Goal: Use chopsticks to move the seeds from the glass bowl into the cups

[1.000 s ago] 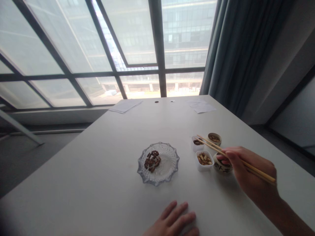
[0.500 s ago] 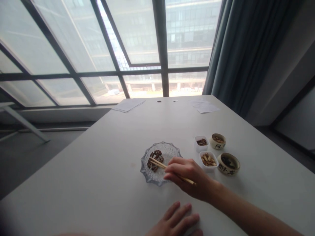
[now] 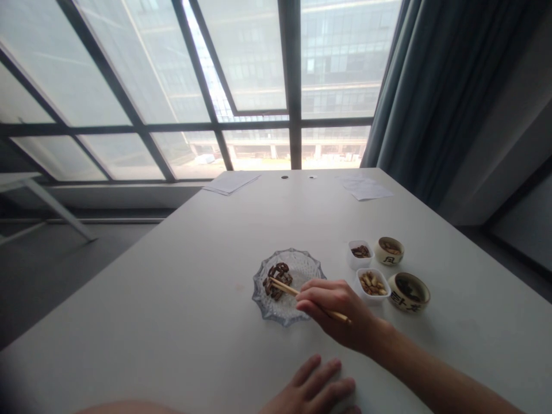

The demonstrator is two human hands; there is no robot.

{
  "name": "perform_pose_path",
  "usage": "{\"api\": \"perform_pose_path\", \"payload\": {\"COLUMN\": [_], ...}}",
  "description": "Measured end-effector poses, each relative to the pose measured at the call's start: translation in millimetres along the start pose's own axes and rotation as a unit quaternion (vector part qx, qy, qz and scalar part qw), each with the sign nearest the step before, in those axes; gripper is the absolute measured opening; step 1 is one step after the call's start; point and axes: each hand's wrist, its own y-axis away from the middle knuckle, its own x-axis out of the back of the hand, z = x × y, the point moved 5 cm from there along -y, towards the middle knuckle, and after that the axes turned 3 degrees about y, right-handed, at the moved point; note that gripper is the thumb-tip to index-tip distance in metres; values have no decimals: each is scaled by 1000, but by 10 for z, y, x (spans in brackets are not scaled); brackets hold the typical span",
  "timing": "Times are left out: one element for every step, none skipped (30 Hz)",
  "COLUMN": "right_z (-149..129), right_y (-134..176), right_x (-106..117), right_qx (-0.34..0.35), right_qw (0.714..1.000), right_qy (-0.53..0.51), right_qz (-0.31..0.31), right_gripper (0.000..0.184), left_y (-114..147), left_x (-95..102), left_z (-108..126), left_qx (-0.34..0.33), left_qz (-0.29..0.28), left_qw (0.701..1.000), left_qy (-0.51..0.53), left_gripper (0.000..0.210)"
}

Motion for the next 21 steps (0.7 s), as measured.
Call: {"api": "perform_pose_path", "payload": {"right_z": [-30,-64,-98,-131,-160,-181,-196,-206,-208,-206,-196,-181,-166,-153,-151,-155,-160,-169,-180,-192,-206], "right_y": [22,50,86,131,184,246,314,387,462,534,602,660,707,740,757,759,750,733,707,674,637], "right_x": [53,127,220,333,462,603,748,891,1026,1146,1249,1329,1388,1426,1447,1452,1447,1435,1416,1386,1348], "right_qx": [4,9,11,11,8,-3,-18,-34,-54,-75,-99,-123,-143,-158,-165,-168,-173,-179,-186,-191,-189], "right_qw": [1000,999,998,995,992,987,981,974,964,953,941,931,923,918,914,913,912,912,911,912,914], "right_qy": [14,32,56,81,105,128,146,162,184,206,226,244,257,265,274,279,281,278,273,266,258], "right_qz": [7,17,30,48,70,96,125,156,185,210,231,243,250,250,249,246,242,243,245,246,249], "right_gripper": [18,17,17,18,20,21,22,22,22,21,19,18,17,16,16,15,15,16,16,17,17], "left_y": [-11,-22,-32,-41,-48,-54,-59,-61,-61,-59,-55,-49,-43,-37,-33,-30,-30,-32,-36,-40,-44], "left_x": [18,34,49,64,79,96,110,121,127,128,126,121,112,99,82,67,57,55,61,73,87], "left_z": [-6,-11,-15,-20,-26,-35,-42,-49,-54,-57,-57,-55,-52,-48,-43,-37,-34,-32,-32,-34,-38], "left_qx": [1,3,2,2,4,7,9,11,11,10,7,4,2,-1,-3,-5,-6,-5,-3,0,4], "left_qz": [-1,-1,0,4,9,16,22,25,24,19,14,8,1,-9,-20,-29,-35,-33,-25,-13,0], "left_qw": [1000,1000,1000,1000,1000,1000,1000,1000,1000,1000,1000,1000,1000,1000,1000,999,999,999,1000,1000,1000], "left_qy": [2,3,5,6,8,9,12,14,16,16,16,16,16,16,16,16,17,17,18,18,19], "left_gripper": [33,32,32,32,31,31,30,30,31,31,32,32,33,33,33,34,34,34,33,33,32]}}
